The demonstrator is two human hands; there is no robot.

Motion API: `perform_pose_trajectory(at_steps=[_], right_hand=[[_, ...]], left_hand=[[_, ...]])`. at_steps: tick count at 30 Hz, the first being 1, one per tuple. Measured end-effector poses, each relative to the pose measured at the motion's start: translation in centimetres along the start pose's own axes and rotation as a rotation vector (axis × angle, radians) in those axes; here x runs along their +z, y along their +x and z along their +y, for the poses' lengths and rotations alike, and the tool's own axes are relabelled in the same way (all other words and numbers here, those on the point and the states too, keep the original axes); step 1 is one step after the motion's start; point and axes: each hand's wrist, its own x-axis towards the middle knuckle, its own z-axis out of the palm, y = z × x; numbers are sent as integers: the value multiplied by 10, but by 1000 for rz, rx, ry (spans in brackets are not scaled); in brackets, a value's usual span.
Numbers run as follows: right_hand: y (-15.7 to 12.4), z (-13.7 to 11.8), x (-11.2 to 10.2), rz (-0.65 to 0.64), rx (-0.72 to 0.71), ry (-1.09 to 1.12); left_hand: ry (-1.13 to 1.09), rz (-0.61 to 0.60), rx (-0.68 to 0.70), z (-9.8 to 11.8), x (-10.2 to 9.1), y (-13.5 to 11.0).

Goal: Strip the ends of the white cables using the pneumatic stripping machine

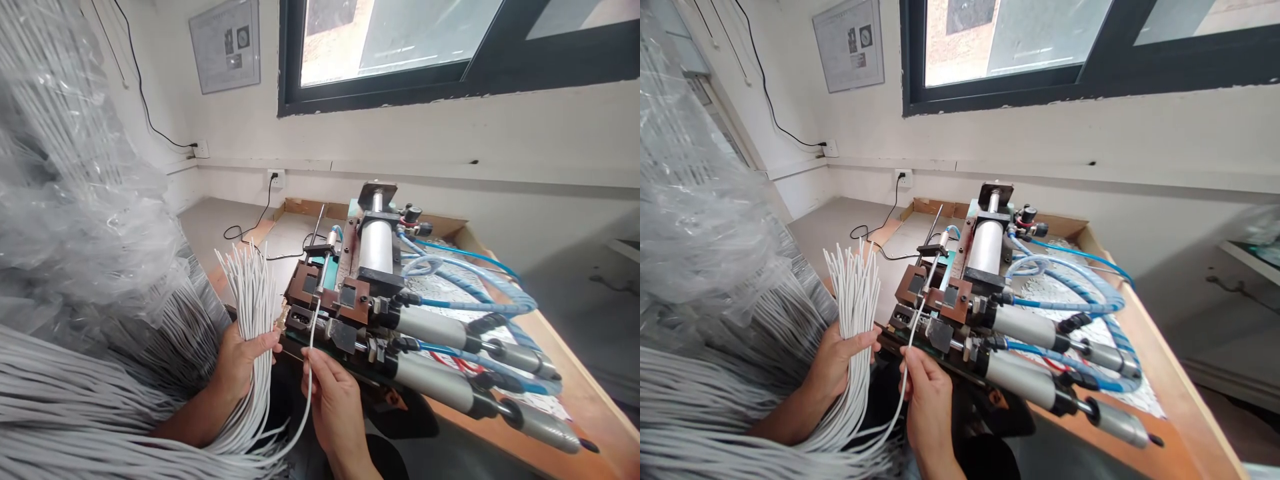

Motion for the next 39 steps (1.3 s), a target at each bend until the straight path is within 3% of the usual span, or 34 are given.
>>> perform_pose_trajectory(at_steps=[7,13,16,20,23,27,33,39], right_hand=[[2,-7,4,9,45,67],[2,-5,3,-21,40,18],[0,3,-4,-61,-28,-150],[-6,22,-17,-265,-135,-599],[-9,25,-19,-281,-242,-787],[-10,7,-5,-297,-272,-607],[-14,-4,8,-223,-201,-345],[-15,-2,7,-124,-216,-331]], left_hand=[[-6,39,-41,4,5,-3],[-34,-22,-26,1,2,-6],[-31,-52,-15,-2,1,-7],[-23,-53,-26,-3,1,-8],[-28,-45,-18,-3,3,-10],[-57,-106,37,-4,6,-11],[-72,-180,-19,-3,8,-13],[-67,-137,21,-3,11,-9]])
